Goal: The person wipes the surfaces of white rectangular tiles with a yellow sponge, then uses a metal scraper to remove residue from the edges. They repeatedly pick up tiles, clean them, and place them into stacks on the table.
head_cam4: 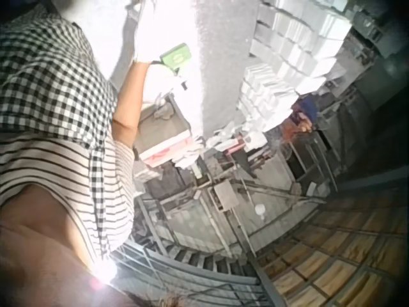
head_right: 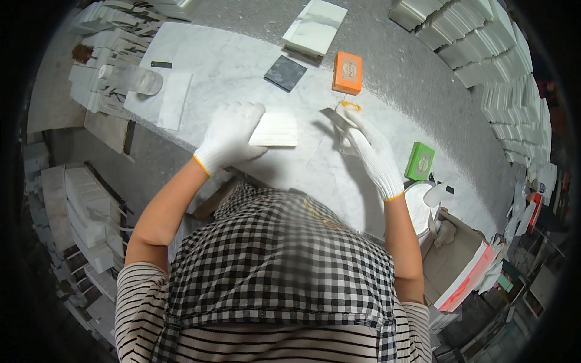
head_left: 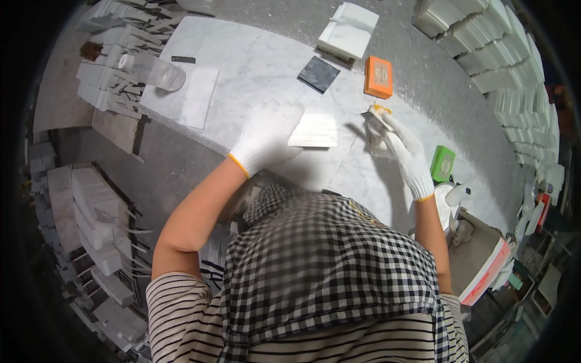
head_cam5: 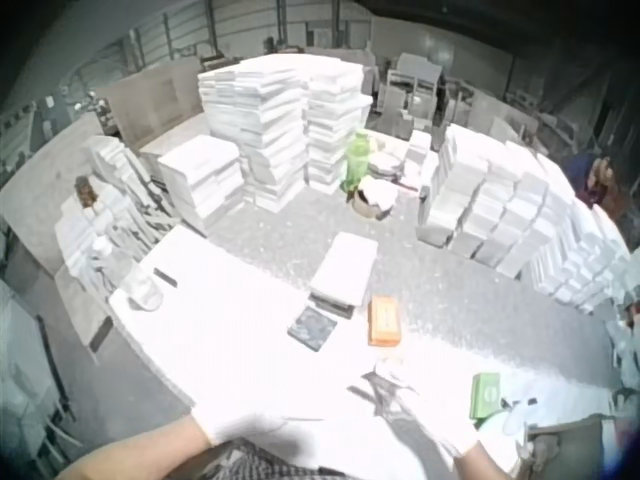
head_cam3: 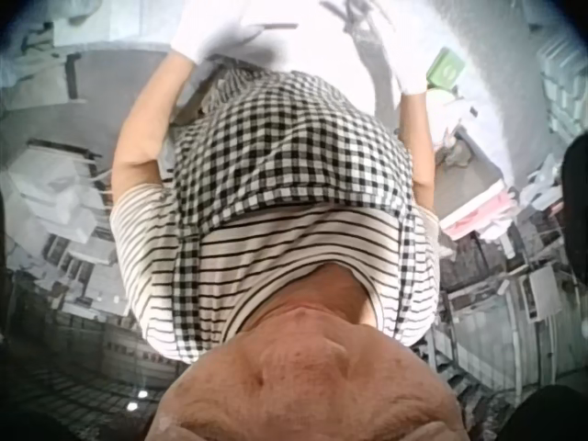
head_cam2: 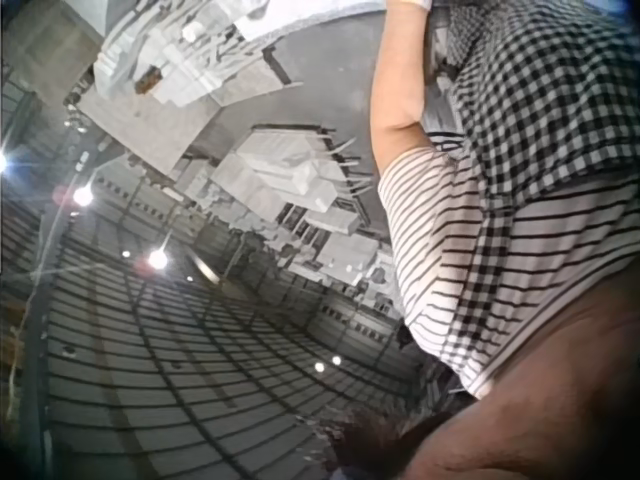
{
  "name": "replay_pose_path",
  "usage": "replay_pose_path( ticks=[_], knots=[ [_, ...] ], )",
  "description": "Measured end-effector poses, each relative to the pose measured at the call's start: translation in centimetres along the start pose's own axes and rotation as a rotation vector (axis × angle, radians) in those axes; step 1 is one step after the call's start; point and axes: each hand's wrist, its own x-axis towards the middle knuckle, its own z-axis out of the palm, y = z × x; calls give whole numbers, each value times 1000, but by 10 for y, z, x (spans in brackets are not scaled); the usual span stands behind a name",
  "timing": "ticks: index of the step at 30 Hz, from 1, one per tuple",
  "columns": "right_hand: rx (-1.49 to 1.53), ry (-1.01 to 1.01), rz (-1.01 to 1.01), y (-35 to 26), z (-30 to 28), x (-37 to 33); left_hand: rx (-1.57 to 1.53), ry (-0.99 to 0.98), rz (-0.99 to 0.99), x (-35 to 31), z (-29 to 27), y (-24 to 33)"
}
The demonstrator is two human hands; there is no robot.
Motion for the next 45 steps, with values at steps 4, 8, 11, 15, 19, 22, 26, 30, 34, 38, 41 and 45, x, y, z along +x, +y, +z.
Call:
replay_pose_path(
  ticks=[4,8,11,15,19,22,26,30,34,38,41,45],
  knots=[
    [-290,156,26,15,-15,-30,-45,47,62,-2,-3,-4],
    [-401,199,199,-7,-19,-67,-188,-1,16,-9,-1,-18],
    [-407,272,232,2,-32,-91,-273,-107,-82,-13,-18,-24],
    [-283,461,320,20,-48,-126,-323,-104,-156,-27,-14,-39],
    [-645,740,201,48,-58,-159,-509,1,-128,-41,8,-58],
    [-648,826,255,61,-56,-193,-703,-2,-189,-46,2,-54],
    [-694,887,442,68,-46,-224,-704,117,-160,-53,9,-60],
    [-721,875,577,78,-46,-240,-620,139,-184,-56,24,-63],
    [-998,685,638,78,-47,-237,-566,221,-147,-56,39,-67],
    [-1271,396,715,50,-51,-224,-522,238,-104,-58,41,-69],
    [-1368,277,815,1,-49,-204,-593,181,-157,-59,37,-69],
    [-1269,395,210,-58,-16,-156,-514,168,-157,-53,41,-68]
  ],
)
